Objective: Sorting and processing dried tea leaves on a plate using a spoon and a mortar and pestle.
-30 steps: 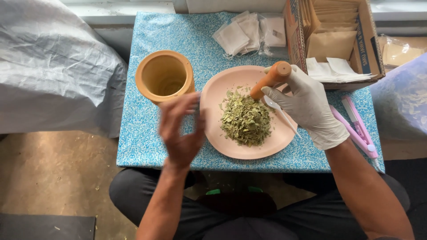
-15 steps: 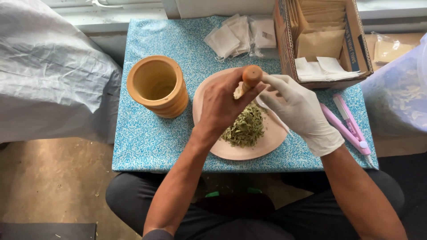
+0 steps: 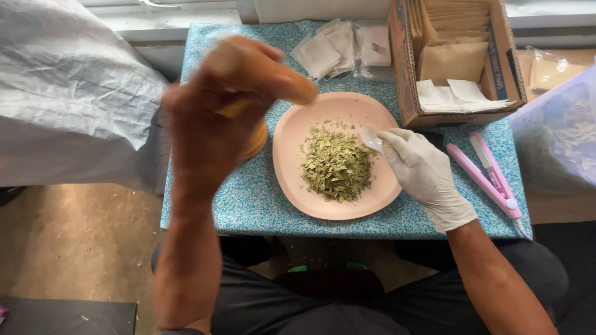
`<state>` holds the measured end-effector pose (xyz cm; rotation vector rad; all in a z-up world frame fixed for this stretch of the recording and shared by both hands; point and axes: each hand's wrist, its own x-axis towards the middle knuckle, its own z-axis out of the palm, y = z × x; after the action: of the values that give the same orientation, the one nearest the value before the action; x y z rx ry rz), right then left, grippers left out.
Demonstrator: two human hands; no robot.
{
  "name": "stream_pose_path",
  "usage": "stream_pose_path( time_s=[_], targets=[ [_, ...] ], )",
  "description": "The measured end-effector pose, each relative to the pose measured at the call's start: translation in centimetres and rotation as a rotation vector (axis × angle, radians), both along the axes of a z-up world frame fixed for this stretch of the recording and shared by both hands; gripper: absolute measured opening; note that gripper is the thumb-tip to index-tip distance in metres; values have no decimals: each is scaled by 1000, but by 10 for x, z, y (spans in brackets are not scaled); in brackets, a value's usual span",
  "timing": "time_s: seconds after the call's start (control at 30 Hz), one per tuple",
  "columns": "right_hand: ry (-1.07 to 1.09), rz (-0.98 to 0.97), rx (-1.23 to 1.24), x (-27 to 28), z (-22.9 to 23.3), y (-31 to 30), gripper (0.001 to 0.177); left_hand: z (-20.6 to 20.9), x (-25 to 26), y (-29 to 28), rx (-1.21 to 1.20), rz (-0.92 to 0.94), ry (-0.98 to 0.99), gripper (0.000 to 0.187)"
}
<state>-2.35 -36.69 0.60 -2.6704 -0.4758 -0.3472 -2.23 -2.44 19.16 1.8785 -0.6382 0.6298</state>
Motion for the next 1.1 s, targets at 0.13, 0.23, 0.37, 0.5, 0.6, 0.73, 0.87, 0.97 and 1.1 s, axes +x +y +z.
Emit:
stream_pose_path(
  time_s=[0.13, 0.23, 0.37, 0.5, 0.6, 0.73, 0.87, 0.97, 1.1],
  targets=[
    [-3, -16, -40, 1, -4, -1, 35, 44, -16, 52, 200, 235, -15, 14],
    [-14, -8, -30, 2, -5, -2, 34, 45, -13, 73, 244, 120, -189, 23],
    [16, -17, -49, 1, -2, -2, 36, 11, 0, 87, 100, 186, 5, 21],
    [21, -17, -43, 1, 0, -1, 36, -16, 7, 84, 129, 305, 128, 22],
    [21, -19, -64, 1, -2, -2, 36, -33, 14, 85, 142, 318, 149, 26],
    [-14, -4, -60, 3, -4, -3, 34, -42, 17, 80, 92, 321, 230, 23],
    [-19, 8, -64, 1, -4, -3, 36, -56, 18, 77, 70, 304, 231, 22],
    [-27, 9, -61, 1, -5, -3, 35, -66, 19, 76, 45, 302, 254, 23],
    [-46, 5, -56, 1, -10, -4, 34, -79, 18, 76, -12, 314, 243, 26]
  ],
)
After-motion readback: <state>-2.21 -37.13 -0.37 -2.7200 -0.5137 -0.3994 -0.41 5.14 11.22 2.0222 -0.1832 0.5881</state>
